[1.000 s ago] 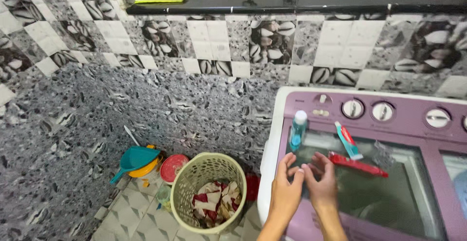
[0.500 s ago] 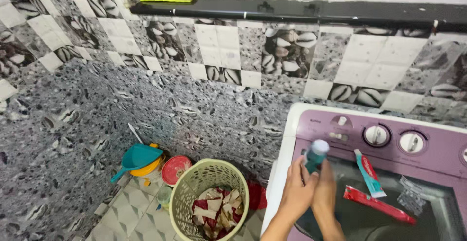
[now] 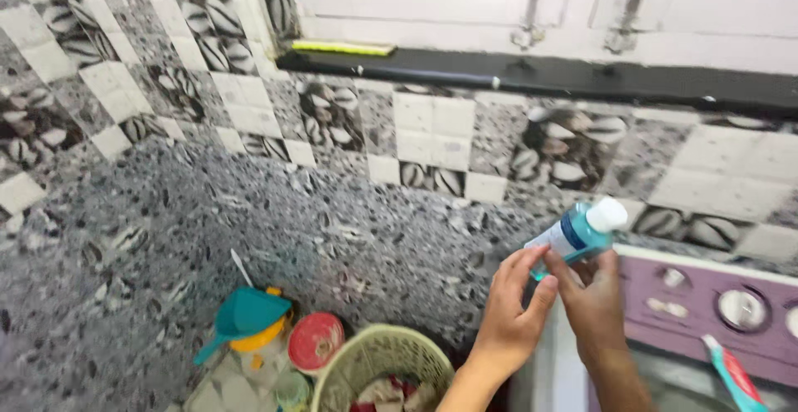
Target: The person picks up toothbrushes, toothpaste, a razor, a comb, a hair clip, and a bottle from a washing machine and places them on a wall-mounted glass shelf. The person also places a comb on a window sill and a hair clip on the shelf.
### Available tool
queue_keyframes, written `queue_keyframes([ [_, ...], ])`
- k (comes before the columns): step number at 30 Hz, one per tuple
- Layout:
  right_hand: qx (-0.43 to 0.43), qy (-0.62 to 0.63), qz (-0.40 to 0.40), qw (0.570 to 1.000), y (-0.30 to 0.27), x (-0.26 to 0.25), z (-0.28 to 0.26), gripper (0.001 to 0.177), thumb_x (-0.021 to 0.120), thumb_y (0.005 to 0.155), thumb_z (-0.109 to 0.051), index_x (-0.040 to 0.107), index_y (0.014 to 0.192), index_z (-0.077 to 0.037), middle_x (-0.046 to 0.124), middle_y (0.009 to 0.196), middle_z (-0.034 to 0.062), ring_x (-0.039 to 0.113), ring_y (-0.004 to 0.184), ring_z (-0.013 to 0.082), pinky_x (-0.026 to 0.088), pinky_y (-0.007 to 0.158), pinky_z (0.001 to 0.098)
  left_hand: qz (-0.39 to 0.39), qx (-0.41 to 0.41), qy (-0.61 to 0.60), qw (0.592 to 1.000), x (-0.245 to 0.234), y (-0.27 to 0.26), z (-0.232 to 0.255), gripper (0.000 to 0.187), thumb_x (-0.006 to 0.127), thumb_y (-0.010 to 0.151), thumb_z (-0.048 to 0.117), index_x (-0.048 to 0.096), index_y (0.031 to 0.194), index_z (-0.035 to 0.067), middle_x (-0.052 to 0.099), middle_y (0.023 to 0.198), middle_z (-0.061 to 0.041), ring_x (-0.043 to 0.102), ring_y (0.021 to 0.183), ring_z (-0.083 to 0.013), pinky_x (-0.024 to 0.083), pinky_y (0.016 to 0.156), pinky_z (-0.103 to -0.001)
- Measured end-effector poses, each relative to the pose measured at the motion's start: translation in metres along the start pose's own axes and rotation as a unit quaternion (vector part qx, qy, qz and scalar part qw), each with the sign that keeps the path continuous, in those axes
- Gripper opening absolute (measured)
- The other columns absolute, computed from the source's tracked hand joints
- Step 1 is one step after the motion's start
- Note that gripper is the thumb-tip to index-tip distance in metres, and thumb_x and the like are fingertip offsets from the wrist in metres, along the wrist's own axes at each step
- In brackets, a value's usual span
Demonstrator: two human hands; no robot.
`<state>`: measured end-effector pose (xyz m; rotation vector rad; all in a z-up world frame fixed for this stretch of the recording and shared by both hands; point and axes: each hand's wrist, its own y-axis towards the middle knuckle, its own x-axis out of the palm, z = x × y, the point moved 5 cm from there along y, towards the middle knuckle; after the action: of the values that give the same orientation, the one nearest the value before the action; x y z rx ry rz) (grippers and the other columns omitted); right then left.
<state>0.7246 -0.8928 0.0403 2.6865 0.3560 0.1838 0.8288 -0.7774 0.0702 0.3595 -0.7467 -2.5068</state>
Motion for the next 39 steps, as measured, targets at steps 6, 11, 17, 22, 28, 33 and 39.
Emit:
queue_keyframes([
  [6,-0.06,-0.099,-0.017,0.993,0.091,0.115,-0.048,0.026,0.068,0.1,-0.016,0.055,0.12,-0.005,0.049,0.083,0.0004,0.045,0.072,0.0086,0.038,0.059,0.0272,-0.043,0.167,0.068,0.983,-0.116,0.098,0.013,0.051,0.063,0.1,0.019,0.052,0.146,-0.001,0.053,0.149,-0.021,0.051,0.142,-0.0373,0.04,0.121,-0.042],
  [11,-0.214,-0.101,-0.058,0.97,0.202,0.187,-0.085,0.037,0.064,0.106,-0.023,0.05,0.133,0.0,0.061,0.114,0.0016,0.055,0.105,0.0089,0.048,0.09,0.0277,0.055,0.204,0.095,0.973,-0.207,0.225,-0.012,0.03,0.06,0.097,0.012,0.064,0.126,0.004,0.061,0.137,-0.019,0.06,0.129,-0.0344,0.051,0.108,-0.041],
  [17,-0.139,-0.192,-0.127,0.963,0.32,0.252,-0.071,0.05,0.064,0.101,-0.031,0.05,0.136,0.002,0.064,0.121,0.0132,0.059,0.112,0.0204,0.049,0.096,0.0368,0.133,0.142,0.18,0.964,-0.257,0.33,-0.059,0.025,0.057,0.095,0.014,0.071,0.115,0.006,0.072,0.116,-0.017,0.067,0.111,-0.0348,0.052,0.096,-0.043],
  [22,-0.092,-0.146,-0.205,0.963,0.361,0.29,-0.049,0.056,0.063,0.097,-0.026,0.047,0.143,0.001,0.061,0.137,0.0168,0.058,0.129,0.0252,0.046,0.107,0.0376,0.087,0.144,0.236,0.957,-0.246,0.378,-0.088,0.026,0.058,0.094,0.015,0.073,0.114,0.006,0.073,0.113,-0.017,0.067,0.108,-0.0369,0.052,0.093,-0.045],
  [28,-0.091,-0.238,-0.209,0.944,0.369,0.306,-0.04,0.066,0.077,0.086,-0.029,0.052,0.139,0.002,0.067,0.131,0.0172,0.064,0.123,0.0256,0.052,0.102,0.0369,0.112,0.198,0.334,0.915,-0.227,0.381,-0.101,0.028,0.062,0.091,0.014,0.074,0.115,0.003,0.073,0.112,-0.015,0.065,0.105,-0.0345,0.05,0.095,-0.046],
  [33,-0.123,-0.234,-0.146,0.953,0.364,0.296,-0.049,0.066,0.081,0.086,-0.028,0.053,0.137,0.002,0.069,0.124,0.0164,0.067,0.118,0.0237,0.054,0.099,0.0355,0.147,0.212,0.337,0.906,-0.215,0.371,-0.087,0.029,0.064,0.091,0.014,0.073,0.116,0.006,0.075,0.112,-0.01,0.067,0.108,-0.0307,0.047,0.094,-0.047],
  [39,-0.205,-0.149,-0.047,0.966,0.306,0.251,-0.084,0.054,0.078,0.091,-0.021,0.052,0.133,0.001,0.066,0.122,0.013,0.065,0.112,0.0192,0.058,0.088,0.0334,0.138,0.239,0.173,0.945,-0.187,0.351,-0.052,0.034,0.064,0.096,0.013,0.068,0.128,0.003,0.067,0.132,-0.018,0.063,0.124,-0.0362,0.046,0.102,-0.046],
])
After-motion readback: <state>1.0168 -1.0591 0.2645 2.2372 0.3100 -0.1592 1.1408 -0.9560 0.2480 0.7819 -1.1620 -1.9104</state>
